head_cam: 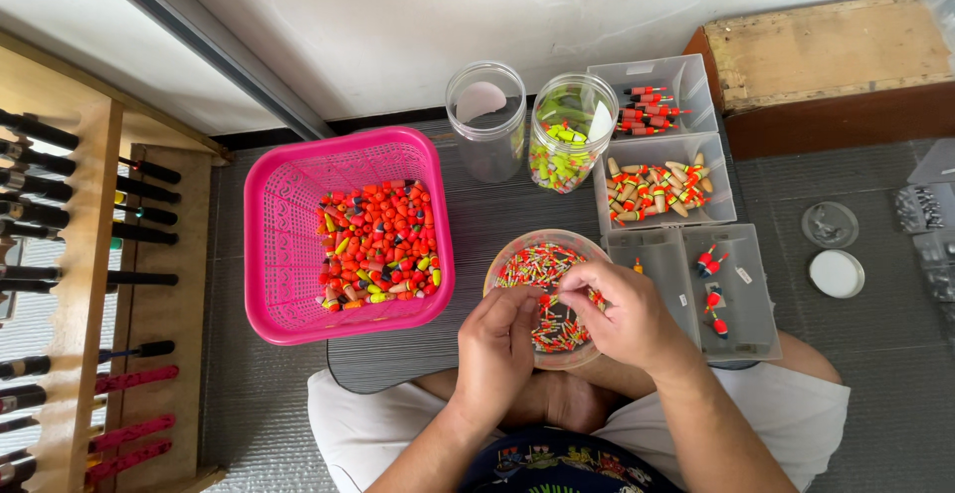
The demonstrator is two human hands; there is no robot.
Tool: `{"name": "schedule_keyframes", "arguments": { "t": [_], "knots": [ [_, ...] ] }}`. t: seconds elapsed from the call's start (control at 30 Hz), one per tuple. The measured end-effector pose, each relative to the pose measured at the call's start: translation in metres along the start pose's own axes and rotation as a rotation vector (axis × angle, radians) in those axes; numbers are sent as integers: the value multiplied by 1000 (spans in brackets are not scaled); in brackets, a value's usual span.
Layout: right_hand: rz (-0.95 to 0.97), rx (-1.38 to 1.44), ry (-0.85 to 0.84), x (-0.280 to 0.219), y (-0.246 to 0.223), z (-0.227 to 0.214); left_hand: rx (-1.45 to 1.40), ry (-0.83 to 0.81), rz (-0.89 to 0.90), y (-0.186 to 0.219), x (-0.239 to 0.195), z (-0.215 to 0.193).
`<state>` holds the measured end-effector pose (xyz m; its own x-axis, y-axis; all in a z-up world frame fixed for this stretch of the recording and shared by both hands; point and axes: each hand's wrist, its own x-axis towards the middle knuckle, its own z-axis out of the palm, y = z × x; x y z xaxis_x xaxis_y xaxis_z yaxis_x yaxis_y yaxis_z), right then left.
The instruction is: The person sits on the floor and assembles small fishing lures by hand. They pick up a cork body and a red plastic head, then attach a small metal hook to the cork. The completed lures are placed into a clear plastic container.
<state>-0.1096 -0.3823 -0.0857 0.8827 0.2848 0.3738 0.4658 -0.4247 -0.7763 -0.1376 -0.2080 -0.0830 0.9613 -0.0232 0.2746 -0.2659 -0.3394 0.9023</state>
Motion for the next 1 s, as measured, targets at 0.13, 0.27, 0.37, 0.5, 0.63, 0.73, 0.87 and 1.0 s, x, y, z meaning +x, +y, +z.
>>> {"name": "schedule_keyframes", "arguments": {
  "t": [0.13,0.27,0.37,0.5,0.63,0.73,0.87,1.0],
  "knots": [
    [9,23,11,-1,1,-2,24,-44,8,4,5,-1],
    [-14,15,-48,8,-10,-5,74,-85,65,8,7,-1],
    [-47,-47,-41,12,-17,1,79,-57,66,9,7,0],
    [-76,-265,-53,13,-21,11,59,17,47,12,7,1],
    [-8,-441,-202,5,-2,21,-4,66,20,16,4,-3],
    [13,-596,-337,13,-8,18,-11,75,-4,18,4,-4],
    [467,-807,-953,24,-19,25,-1,71,4,20,2,-4],
    [545,-865,-1093,29,-16,35,-4,75,0,18,1,-5]
  ]
}}
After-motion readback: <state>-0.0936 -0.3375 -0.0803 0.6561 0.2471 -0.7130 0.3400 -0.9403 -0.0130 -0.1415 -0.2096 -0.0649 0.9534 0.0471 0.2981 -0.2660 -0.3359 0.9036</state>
